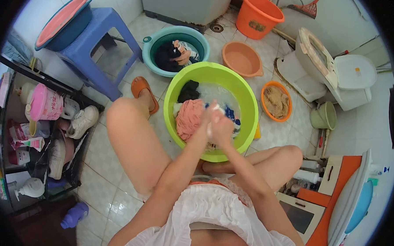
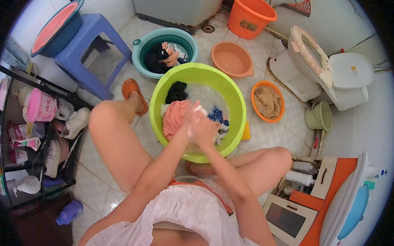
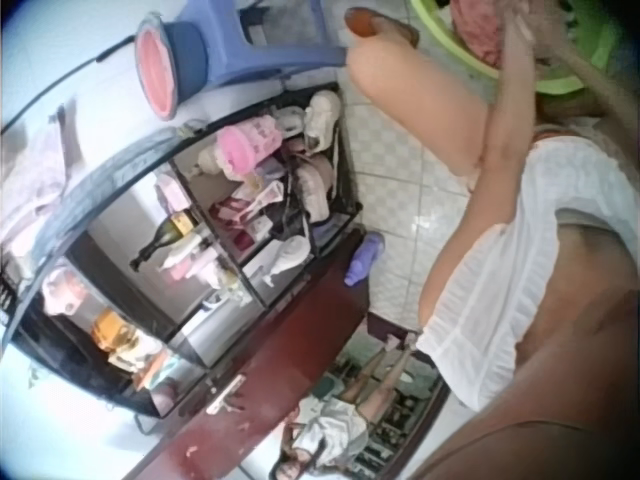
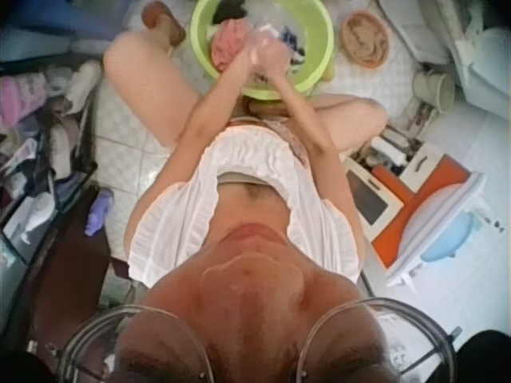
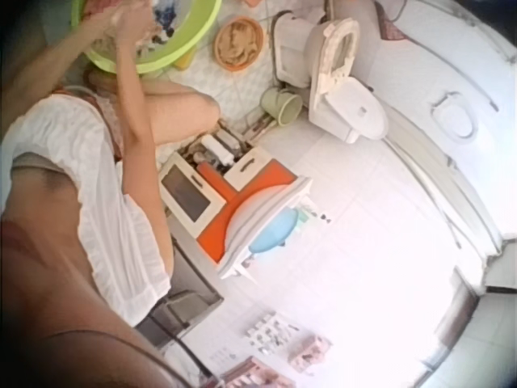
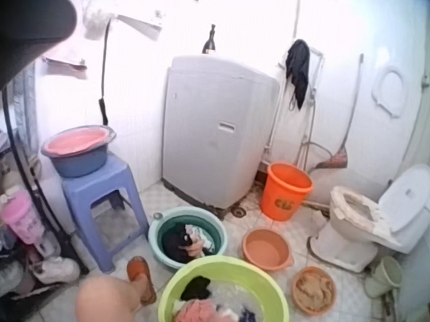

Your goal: The person washes clothes by hand in a green basin filled with water, rubbing pieces of fabric against each other and submerging them in the soapy water. The person handles a white cloth and multiple pieces of colored laundry within the basin.

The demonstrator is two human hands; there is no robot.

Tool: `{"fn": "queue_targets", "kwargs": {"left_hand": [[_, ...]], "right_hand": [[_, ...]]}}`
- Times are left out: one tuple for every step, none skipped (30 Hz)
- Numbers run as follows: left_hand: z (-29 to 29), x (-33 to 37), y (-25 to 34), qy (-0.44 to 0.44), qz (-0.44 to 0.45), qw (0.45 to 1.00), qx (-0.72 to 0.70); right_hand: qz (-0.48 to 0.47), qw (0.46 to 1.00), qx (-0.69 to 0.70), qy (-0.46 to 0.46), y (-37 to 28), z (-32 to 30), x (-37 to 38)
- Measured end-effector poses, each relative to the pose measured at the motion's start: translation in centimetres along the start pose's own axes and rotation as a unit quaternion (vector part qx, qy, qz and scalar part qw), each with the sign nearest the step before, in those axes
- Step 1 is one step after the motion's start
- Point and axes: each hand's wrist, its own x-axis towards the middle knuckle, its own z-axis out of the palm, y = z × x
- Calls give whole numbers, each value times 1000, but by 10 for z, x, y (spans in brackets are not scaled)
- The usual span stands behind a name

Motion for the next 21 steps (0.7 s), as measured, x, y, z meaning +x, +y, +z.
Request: {"fn": "queue_targets", "kwargs": {"left_hand": [[-2, -3, 6, -107, -40, 992, -59], [0, -4, 3, -108, -43, 991, -60], [17, -7, 2, -49, -22, 998, -27], [31, -11, 5, 14, 5, 1000, 8], [37, -16, 4, 80, 29, 996, 39], [37, -16, 7, 84, 58, 991, 86], [36, -15, 9, 81, 59, 991, 85], [36, -13, 10, 42, 83, 991, 99], [33, -11, 12, 6, 108, 988, 113], [32, -10, 10, 7, 111, 987, 113], [32, -8, 6, -20, 66, 998, 12], [31, -6, 2, -49, 17, 995, -87], [29, -5, 1, -50, 16, 995, -85], [26, -4, 1, -25, 65, 996, -47], [24, -6, 2, 4, 113, 994, -10], [21, -8, 6, 5, 114, 993, -9], [17, -11, 10, 18, 97, 995, 35], [19, -14, 16, 27, 80, 993, 81], [28, -19, 15, 24, 79, 993, 82], [37, -26, 10, -16, 77, 976, 201], [46, -34, 8, -52, 75, 944, 317]], "right_hand": [[-19, 1000, -2, -2, -1, -4, 0], [-37, 999, -5, -7, -3, -8, -1], [10, 1000, -21, 17, 18, -4, 13], [63, 998, 9, -4, 30, -8, 33], [117, 992, 38, -29, 43, -15, 46], [120, 988, 54, -79, 57, -19, 56], [118, 989, 52, -77, 70, -24, 59], [183, 960, 163, -137, 83, -28, 62], [243, 910, 272, -197, 77, -33, 63], [173, 928, 219, -245, 73, -41, 58], [171, 928, 219, -246, 68, -45, 59], [145, 918, 285, -237, 66, -50, 60], [117, 902, 349, -226, 65, -53, 61], [84, 906, 346, -230, 85, -53, 65], [84, 905, 348, -230, 82, -59, 67], [48, 920, 339, -193, 79, -65, 69], [12, 932, 329, -154, 76, -71, 70], [86, 908, 365, -187, 63, -84, 69], [85, 909, 364, -183, 61, -89, 69], [33, 914, 378, -140, 60, -91, 69], [-21, 914, 392, -99, 56, -94, 69]]}}
